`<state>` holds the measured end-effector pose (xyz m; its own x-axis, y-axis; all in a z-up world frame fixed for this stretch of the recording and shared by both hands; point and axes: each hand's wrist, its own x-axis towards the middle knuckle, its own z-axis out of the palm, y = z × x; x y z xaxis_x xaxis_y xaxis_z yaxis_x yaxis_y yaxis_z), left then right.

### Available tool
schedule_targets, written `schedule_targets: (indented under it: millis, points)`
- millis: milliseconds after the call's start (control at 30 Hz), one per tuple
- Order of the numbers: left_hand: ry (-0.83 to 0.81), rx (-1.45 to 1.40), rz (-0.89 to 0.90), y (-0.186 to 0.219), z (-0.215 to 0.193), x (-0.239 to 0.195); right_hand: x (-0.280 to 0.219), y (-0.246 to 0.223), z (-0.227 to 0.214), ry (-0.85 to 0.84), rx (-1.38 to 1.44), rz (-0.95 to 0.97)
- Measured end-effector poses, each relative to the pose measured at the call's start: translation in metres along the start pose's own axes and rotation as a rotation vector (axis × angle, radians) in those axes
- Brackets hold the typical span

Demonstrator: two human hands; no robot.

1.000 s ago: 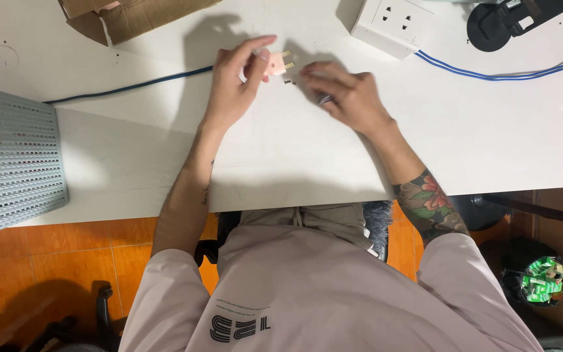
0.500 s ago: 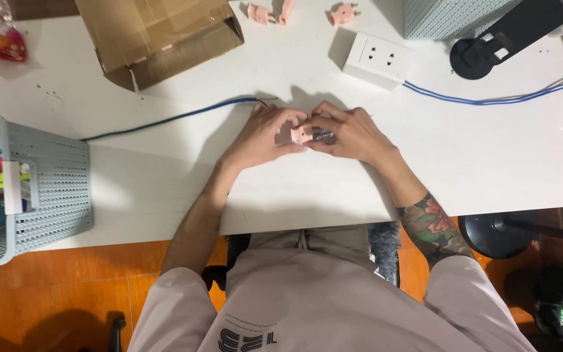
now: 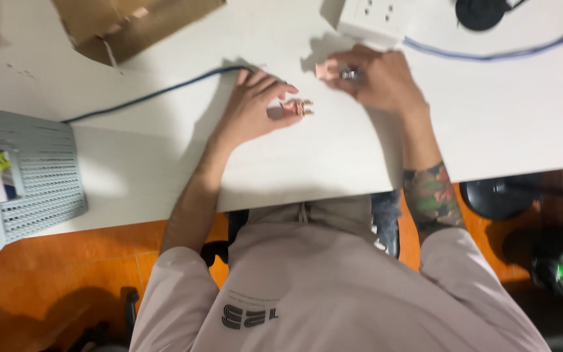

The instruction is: Assembling an electrical plug by wiring it and using a screwdriver to secure the components.

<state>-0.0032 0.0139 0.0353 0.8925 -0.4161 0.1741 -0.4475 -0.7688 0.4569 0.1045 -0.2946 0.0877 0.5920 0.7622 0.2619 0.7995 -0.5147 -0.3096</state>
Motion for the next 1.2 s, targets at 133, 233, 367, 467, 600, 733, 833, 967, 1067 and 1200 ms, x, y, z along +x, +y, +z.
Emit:
schedule_targets:
  millis: [133,233,367,467,600,733,833,967,1067,1200]
  points:
    - [0.081,0.063,0.115,0.0,0.002,-0.008,-0.013,0.014,0.014,-0.043,-0.091,0.013]
    - [0.154,0.073,0.211,0.006,-0.003,-0.01,-0.018,0.014,0.021,-0.052,-0.152,0.032]
    - [0.255,0.062,0.27,0.014,-0.007,-0.005,-0.017,-0.003,0.019,0.089,0.308,-0.052]
    - [0.266,0.055,0.277,0.012,-0.005,-0.003,-0.009,-0.027,0.013,0.223,0.598,-0.089]
    - [0.298,0.074,0.306,0.011,-0.005,-0.003,-0.004,-0.045,0.021,0.344,0.905,-0.013]
    - [0.323,0.089,0.324,0.01,-0.005,-0.001,-0.006,-0.047,0.037,0.256,1.075,-0.003]
    - [0.337,0.123,0.325,0.009,-0.005,-0.001,-0.006,-0.051,0.044,0.253,1.154,0.033]
    - [0.328,0.129,0.318,0.01,-0.006,0.0,-0.006,-0.054,0.049,0.246,1.153,0.045]
    - [0.333,0.145,0.322,0.01,-0.007,0.001,-0.005,-0.057,0.049,0.246,1.129,0.045]
    - [0.356,0.14,0.33,0.012,-0.008,0.002,-0.004,-0.057,0.053,0.25,1.125,0.071]
